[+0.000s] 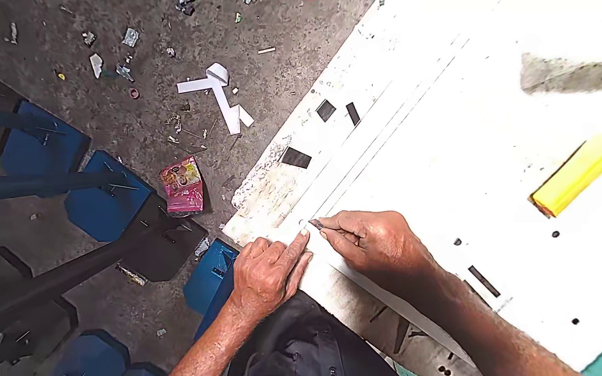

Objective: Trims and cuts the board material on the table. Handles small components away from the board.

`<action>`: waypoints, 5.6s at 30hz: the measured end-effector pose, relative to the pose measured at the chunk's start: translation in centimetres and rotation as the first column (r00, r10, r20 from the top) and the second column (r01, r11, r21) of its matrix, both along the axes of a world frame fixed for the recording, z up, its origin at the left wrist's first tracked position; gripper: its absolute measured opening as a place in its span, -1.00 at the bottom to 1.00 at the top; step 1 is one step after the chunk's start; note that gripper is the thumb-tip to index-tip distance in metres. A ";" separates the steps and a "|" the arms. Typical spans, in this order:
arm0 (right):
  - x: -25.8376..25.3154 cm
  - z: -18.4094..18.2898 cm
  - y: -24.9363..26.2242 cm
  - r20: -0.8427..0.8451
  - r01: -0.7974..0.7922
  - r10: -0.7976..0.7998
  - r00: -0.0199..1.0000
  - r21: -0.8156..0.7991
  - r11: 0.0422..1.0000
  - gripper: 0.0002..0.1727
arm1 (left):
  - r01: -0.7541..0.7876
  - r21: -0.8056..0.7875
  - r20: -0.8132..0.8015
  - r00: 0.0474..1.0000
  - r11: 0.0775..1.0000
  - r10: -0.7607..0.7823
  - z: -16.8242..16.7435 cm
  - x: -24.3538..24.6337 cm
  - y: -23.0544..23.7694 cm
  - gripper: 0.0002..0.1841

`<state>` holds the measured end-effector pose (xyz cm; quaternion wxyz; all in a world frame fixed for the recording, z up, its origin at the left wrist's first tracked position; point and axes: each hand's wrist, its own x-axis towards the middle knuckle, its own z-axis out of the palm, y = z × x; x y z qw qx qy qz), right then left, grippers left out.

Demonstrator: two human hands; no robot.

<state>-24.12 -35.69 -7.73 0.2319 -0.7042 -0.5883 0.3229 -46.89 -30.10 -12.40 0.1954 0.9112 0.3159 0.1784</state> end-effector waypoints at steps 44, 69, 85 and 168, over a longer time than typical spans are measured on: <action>1.0 0.4 1.3 -0.002 -0.110 0.111 0.994 -0.099 0.989 -0.66 | 0.011 -0.116 0.034 0.999 0.993 -0.007 0.2 -0.1 0.5 -0.63; 1.9 1.4 2.8 0.227 -0.266 0.304 0.925 -0.184 0.946 -0.64 | 0.016 -0.146 0.036 0.999 0.989 -0.010 0.3 -0.2 0.7 -0.63; 2.6 1.2 3.5 0.268 -0.299 0.337 0.903 -0.172 0.938 -0.64 | 0.016 -0.154 0.032 0.999 0.988 -0.011 0.3 -0.2 0.8 -0.63; -6.0 -1.3 -13.6 -0.229 0.397 -0.372 0.899 0.071 0.915 -0.72 | -0.031 -0.236 -0.320 0.946 0.971 -0.048 4.9 5.0 5.2 -0.81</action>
